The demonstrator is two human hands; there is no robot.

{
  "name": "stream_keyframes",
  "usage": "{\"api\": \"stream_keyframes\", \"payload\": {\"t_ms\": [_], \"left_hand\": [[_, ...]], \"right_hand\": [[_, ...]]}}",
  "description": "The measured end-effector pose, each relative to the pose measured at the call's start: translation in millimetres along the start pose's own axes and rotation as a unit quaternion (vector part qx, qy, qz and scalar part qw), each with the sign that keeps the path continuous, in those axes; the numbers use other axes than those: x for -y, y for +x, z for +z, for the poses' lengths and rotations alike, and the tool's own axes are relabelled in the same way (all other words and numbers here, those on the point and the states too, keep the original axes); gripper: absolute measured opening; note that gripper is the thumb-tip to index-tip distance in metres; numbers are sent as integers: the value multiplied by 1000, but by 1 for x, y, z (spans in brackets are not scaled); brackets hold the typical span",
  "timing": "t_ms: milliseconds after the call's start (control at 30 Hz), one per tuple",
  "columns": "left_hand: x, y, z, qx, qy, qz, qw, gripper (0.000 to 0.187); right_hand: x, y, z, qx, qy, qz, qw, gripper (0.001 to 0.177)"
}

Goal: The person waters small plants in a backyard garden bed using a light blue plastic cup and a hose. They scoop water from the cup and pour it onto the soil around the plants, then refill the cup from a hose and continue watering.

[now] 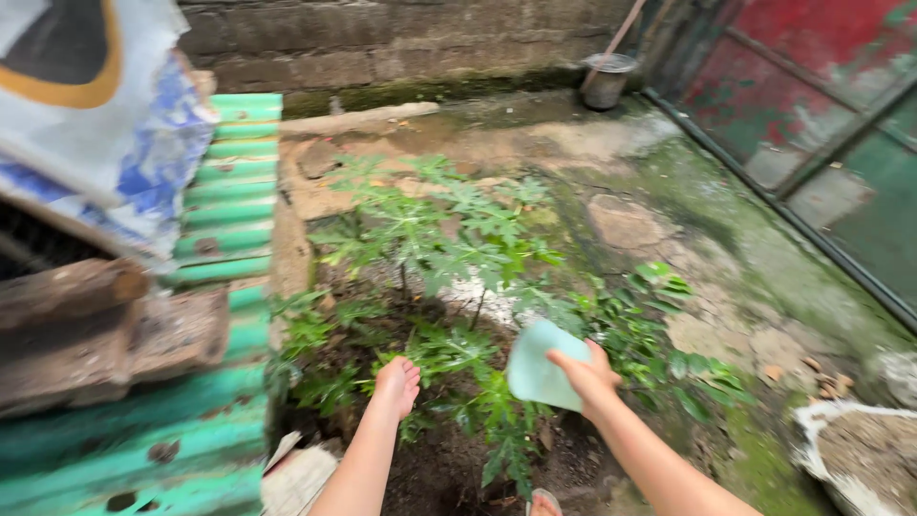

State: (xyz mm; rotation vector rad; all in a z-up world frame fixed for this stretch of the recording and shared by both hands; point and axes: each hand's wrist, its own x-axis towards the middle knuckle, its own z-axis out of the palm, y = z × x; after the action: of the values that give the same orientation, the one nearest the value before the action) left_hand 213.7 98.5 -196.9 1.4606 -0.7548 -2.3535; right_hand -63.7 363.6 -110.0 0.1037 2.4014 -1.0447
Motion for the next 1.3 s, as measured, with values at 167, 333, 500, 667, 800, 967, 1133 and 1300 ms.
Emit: {"api": "stream_keyframes", "payload": {"t_ms": [167,333,500,667,800,967,1133,1300], "left_hand": [[-29,13,72,34,16,10,999,68],[-68,-1,96,71,-57,14,996,53],[-79,-29,69,80,25,30,996,61],[-52,10,-3,-63,84,24,994,67],[-38,9,-24,-115,80,14,990,83],[-36,-4,34,-61,81,-22,995,84],[-37,-32,151,31,69,-62,995,76],[-21,18,260,99,126,-45,986,66]], "right_hand": [[77,-68,4,66,80,-34,994,114],[112,-126,-14,165,262,-8,951,112],[67,-98,-40,305,441,127,834,77],[13,-75,-86,233,430,160,857,89],[-14,-57,-129,72,481,272,830,100],[-59,9,-139,-53,450,223,863,114],[-66,73,-140,-141,307,89,937,128],[46,30,-149,-73,237,-20,969,108]]}}
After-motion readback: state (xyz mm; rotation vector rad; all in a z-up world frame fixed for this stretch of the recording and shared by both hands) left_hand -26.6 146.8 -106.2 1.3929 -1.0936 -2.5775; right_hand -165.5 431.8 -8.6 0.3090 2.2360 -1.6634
